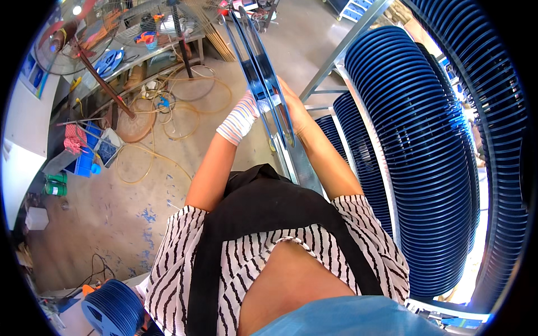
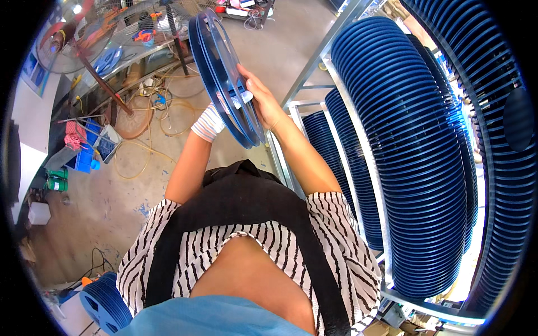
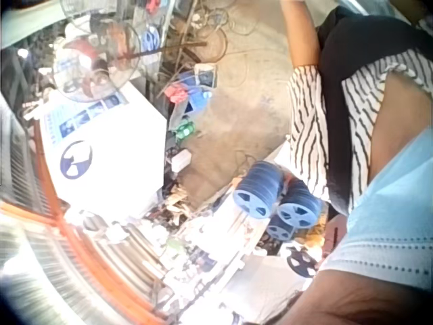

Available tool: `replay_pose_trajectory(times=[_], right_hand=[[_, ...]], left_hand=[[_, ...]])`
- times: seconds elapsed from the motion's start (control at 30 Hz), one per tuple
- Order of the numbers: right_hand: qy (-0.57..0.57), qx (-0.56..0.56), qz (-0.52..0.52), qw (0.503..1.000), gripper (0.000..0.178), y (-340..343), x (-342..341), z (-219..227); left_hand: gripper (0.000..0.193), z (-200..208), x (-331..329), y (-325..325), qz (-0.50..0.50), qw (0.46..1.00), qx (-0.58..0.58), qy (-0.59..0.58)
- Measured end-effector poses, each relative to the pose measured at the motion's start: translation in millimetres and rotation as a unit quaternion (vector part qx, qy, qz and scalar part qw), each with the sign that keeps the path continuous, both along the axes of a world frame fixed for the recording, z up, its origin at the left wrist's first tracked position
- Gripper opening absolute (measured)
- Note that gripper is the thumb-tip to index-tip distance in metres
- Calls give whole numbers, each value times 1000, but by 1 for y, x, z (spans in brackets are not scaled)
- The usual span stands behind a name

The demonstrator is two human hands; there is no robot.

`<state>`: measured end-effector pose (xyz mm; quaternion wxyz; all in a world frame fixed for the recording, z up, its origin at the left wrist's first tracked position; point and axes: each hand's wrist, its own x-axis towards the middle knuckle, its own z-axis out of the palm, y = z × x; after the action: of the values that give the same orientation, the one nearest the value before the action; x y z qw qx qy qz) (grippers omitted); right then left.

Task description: The person repeatedly picks up blue plastic fan-like parts from a metal rack and stacks them into a white sack. The person handles the parts one at a time, placing them into the sack and occasionally adjusting the stack.

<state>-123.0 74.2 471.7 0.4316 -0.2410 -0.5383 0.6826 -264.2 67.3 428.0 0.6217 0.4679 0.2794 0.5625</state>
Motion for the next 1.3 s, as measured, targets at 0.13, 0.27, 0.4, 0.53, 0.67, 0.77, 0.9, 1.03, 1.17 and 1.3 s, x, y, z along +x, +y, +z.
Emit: replay_pose_trajectory(times=[0.13,0.27,0.4,0.53,0.67,0.77,0.9,1.03,1.17,1.3], right_hand=[[-35,59,-47,997,61,-3,5,-10],[-118,274,-50,953,63,-28,7,16],[-158,213,-136,955,55,-73,0,24],[-105,190,-207,954,42,-99,-12,23],[54,122,-221,966,42,-79,10,54],[54,142,-325,933,65,-73,60,87],[211,161,-293,919,53,-68,110,87],[334,-119,-248,902,27,-32,110,49],[433,-375,-155,805,18,7,60,-22],[248,-204,-280,905,16,-8,60,-20]], left_hand=[[32,3,4,-2,-8,1000,3,1],[30,-4,0,7,9,989,-66,-135],[18,-29,4,11,-15,971,-100,-216],[28,-16,1,3,-85,943,-177,-268],[29,-36,-21,12,86,992,43,75],[38,-46,-52,-3,86,995,22,-36],[58,-15,-82,-33,23,980,-37,-193],[80,-12,-64,-29,-132,944,-44,-298],[88,0,-44,-31,-113,967,35,-225],[99,2,-15,-41,-157,953,4,-258]])
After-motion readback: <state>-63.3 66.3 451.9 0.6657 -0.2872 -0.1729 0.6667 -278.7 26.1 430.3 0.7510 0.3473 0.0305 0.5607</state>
